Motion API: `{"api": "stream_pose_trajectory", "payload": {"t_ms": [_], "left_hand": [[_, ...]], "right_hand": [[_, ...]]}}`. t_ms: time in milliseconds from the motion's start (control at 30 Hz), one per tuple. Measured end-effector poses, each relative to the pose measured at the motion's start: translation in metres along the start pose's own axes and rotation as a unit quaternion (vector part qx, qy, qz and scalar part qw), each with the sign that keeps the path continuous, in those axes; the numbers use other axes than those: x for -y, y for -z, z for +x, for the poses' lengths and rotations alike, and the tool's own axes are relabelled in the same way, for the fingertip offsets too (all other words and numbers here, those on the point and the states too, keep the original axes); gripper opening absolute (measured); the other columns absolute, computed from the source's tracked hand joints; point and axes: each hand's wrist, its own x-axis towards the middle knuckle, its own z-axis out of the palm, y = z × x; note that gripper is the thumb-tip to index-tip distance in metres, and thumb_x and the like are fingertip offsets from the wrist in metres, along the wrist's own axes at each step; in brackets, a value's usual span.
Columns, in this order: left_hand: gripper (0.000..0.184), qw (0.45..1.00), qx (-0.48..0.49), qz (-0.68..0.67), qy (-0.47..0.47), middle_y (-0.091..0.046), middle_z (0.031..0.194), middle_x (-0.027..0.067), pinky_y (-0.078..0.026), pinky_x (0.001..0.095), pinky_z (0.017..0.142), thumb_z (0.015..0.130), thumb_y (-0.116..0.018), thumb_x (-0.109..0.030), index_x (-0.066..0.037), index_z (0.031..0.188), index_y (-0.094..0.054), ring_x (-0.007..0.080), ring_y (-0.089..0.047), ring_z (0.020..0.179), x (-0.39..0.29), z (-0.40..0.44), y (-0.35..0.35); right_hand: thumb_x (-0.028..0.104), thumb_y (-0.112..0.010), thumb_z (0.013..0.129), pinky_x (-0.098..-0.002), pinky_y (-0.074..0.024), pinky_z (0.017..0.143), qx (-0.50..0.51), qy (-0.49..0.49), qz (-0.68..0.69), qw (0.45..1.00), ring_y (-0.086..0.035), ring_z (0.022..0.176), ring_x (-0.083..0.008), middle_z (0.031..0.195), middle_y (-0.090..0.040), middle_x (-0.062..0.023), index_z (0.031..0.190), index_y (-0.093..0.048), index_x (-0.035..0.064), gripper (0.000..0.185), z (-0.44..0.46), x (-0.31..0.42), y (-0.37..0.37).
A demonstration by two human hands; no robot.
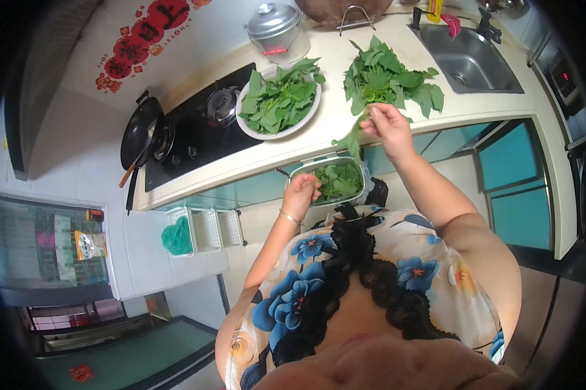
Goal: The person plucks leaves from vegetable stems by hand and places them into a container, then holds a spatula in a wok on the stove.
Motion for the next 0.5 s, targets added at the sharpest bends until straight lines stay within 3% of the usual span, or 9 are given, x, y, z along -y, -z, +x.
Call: {"api": "stream_pose_trajectory", "payload": {"t_ms": [100, 133, 233, 333, 433, 500], "left_hand": [[0.009, 1.000, -0.030, 0.007, -0.001, -0.058, 0.080, 0.0056, -0.045, 0.0212, 0.056, 0.085, -0.045, -0.003, -0.004, 0.092, -0.051, 0.0102, -0.053, 0.061, 0.007, -0.011, 0.003], [0.009, 0.998, -0.054, 0.021, 0.007, -0.058, 0.080, 0.0057, -0.045, 0.0212, 0.055, 0.085, -0.047, -0.003, -0.003, 0.092, -0.051, 0.0103, -0.053, 0.061, 0.008, -0.014, 0.004], [0.011, 0.997, -0.072, 0.022, 0.011, -0.058, 0.080, 0.0058, -0.045, 0.0210, 0.055, 0.083, -0.050, -0.002, -0.002, 0.093, -0.051, 0.0106, -0.054, 0.061, 0.010, -0.023, 0.008], [0.013, 0.996, -0.088, -0.012, 0.011, -0.058, 0.080, 0.0060, -0.044, 0.0208, 0.054, 0.081, -0.053, -0.001, -0.001, 0.093, -0.050, 0.0107, -0.054, 0.060, 0.010, -0.030, 0.011], [0.014, 0.994, -0.104, -0.028, -0.024, -0.058, 0.079, 0.0060, -0.044, 0.0207, 0.054, 0.081, -0.054, -0.001, -0.001, 0.094, -0.050, 0.0107, -0.054, 0.059, 0.011, -0.035, 0.019], [0.014, 0.992, -0.123, -0.022, -0.019, -0.058, 0.079, 0.0060, -0.044, 0.0206, 0.053, 0.081, -0.054, -0.002, 0.000, 0.095, -0.050, 0.0105, -0.053, 0.059, 0.012, -0.035, 0.028]], "right_hand": [[0.007, -0.054, 0.085, -0.0240, -0.0480, 0.076, 0.101, 0.208, -0.002, 0.973, -0.059, 0.083, -0.0150, 0.093, -0.058, -0.0088, 0.099, -0.053, -0.0011, 0.016, 0.019, 0.003, -0.033], [0.004, -0.055, 0.082, -0.0251, -0.0471, 0.079, 0.127, 0.341, -0.057, 0.930, -0.058, 0.088, -0.0158, 0.097, -0.058, -0.0110, 0.097, -0.055, -0.0008, 0.015, 0.032, 0.002, -0.047], [0.007, -0.063, 0.073, -0.0316, -0.0453, 0.080, 0.145, 0.507, -0.278, 0.803, -0.056, 0.091, -0.0265, 0.098, -0.057, -0.0117, 0.092, -0.059, 0.0029, 0.021, 0.056, 0.007, -0.086], [0.013, -0.058, 0.076, -0.0364, -0.0426, 0.086, 0.255, 0.397, -0.439, 0.765, -0.052, 0.100, -0.0306, 0.115, -0.049, -0.0125, 0.106, -0.056, 0.0055, 0.031, 0.093, -0.021, -0.113], [0.016, -0.057, 0.077, -0.0379, -0.0408, 0.089, 0.235, 0.377, -0.484, 0.754, -0.049, 0.106, -0.0300, 0.122, -0.044, -0.0127, 0.112, -0.052, 0.0069, 0.037, 0.095, -0.054, -0.109], [0.017, -0.058, 0.075, -0.0367, -0.0407, 0.090, 0.254, 0.319, -0.474, 0.780, -0.048, 0.107, -0.0291, 0.122, -0.044, -0.0126, 0.112, -0.052, 0.0078, 0.038, 0.080, -0.066, -0.096]]}}
